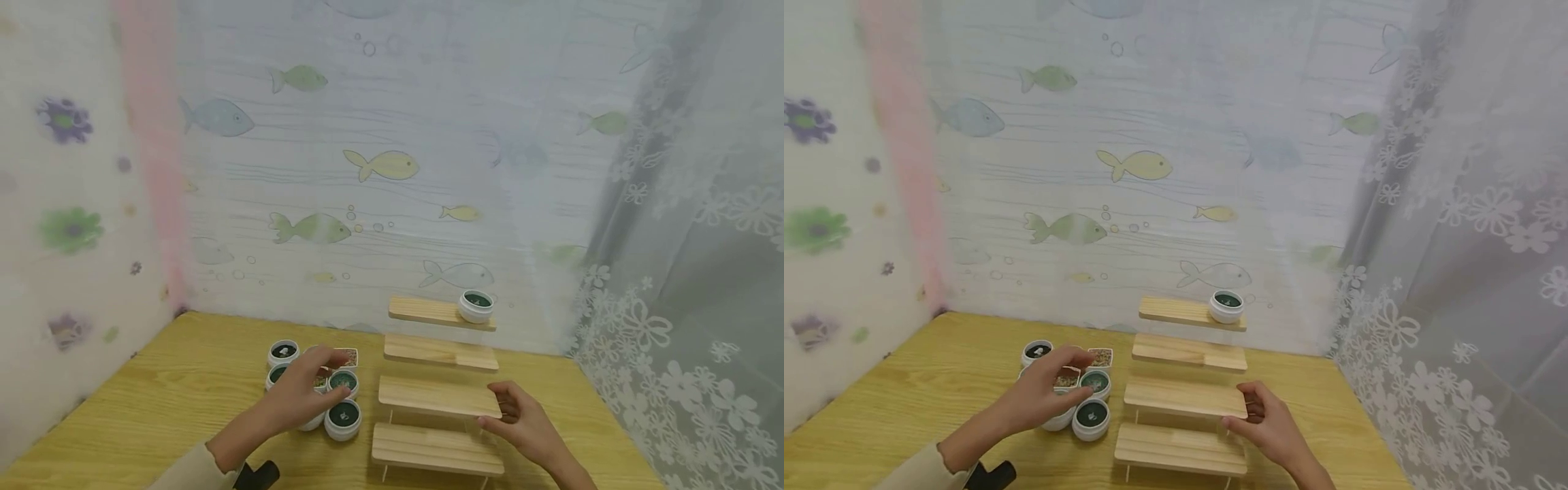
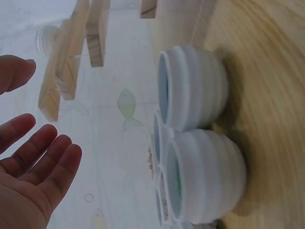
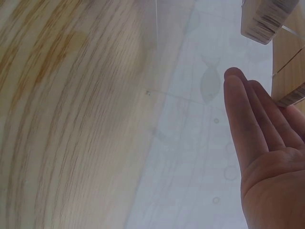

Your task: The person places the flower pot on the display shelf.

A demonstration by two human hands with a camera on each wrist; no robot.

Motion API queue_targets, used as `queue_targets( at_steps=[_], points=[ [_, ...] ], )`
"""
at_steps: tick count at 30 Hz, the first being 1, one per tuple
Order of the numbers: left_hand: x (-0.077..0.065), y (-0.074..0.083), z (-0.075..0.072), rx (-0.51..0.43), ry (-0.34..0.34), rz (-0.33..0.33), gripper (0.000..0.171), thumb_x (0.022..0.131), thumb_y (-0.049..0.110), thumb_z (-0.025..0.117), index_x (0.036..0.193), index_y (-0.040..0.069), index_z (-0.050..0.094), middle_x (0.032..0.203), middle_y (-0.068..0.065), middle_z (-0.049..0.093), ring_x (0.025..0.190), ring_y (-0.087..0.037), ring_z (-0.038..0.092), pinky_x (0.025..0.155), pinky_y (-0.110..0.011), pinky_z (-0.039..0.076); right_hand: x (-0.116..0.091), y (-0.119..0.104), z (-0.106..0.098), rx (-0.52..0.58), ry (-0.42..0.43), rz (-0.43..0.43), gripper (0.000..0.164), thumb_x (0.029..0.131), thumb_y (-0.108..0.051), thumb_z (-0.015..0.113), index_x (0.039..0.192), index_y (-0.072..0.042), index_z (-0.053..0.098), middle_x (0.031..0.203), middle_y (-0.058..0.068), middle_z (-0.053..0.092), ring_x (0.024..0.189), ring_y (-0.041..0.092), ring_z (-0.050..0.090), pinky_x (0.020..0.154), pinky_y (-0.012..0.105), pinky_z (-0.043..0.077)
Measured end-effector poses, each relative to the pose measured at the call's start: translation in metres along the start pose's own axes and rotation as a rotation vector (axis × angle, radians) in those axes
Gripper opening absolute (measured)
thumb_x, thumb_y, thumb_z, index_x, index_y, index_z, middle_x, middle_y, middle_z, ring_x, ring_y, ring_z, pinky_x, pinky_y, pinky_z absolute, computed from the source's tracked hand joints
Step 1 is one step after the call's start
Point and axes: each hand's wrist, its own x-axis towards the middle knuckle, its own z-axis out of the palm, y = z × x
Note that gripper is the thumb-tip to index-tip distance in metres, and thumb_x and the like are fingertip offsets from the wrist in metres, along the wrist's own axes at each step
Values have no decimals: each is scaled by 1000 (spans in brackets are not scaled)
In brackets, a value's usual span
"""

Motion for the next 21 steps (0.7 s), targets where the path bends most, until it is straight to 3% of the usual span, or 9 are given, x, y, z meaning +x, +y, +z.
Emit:
queue_targets(
  at_steps=[12,21],
  points=[
    [-33,-20,-4,109,12,-58,46,79,15,79,119,11,59,114,-2,58,102,-24,58,84,-38,52,1,-1,2,13,10,20,61,82,-27,76,132,-3,49,133,23,51,117,35,53,85,37,52],
    [-42,-31,0,196,37,-95,52,73,23,83,118,10,61,110,-1,60,100,-16,56,87,-39,48,0,-1,1,-3,7,10,60,83,-27,75,131,-2,49,131,24,51,116,36,54,85,37,52]
  ],
)
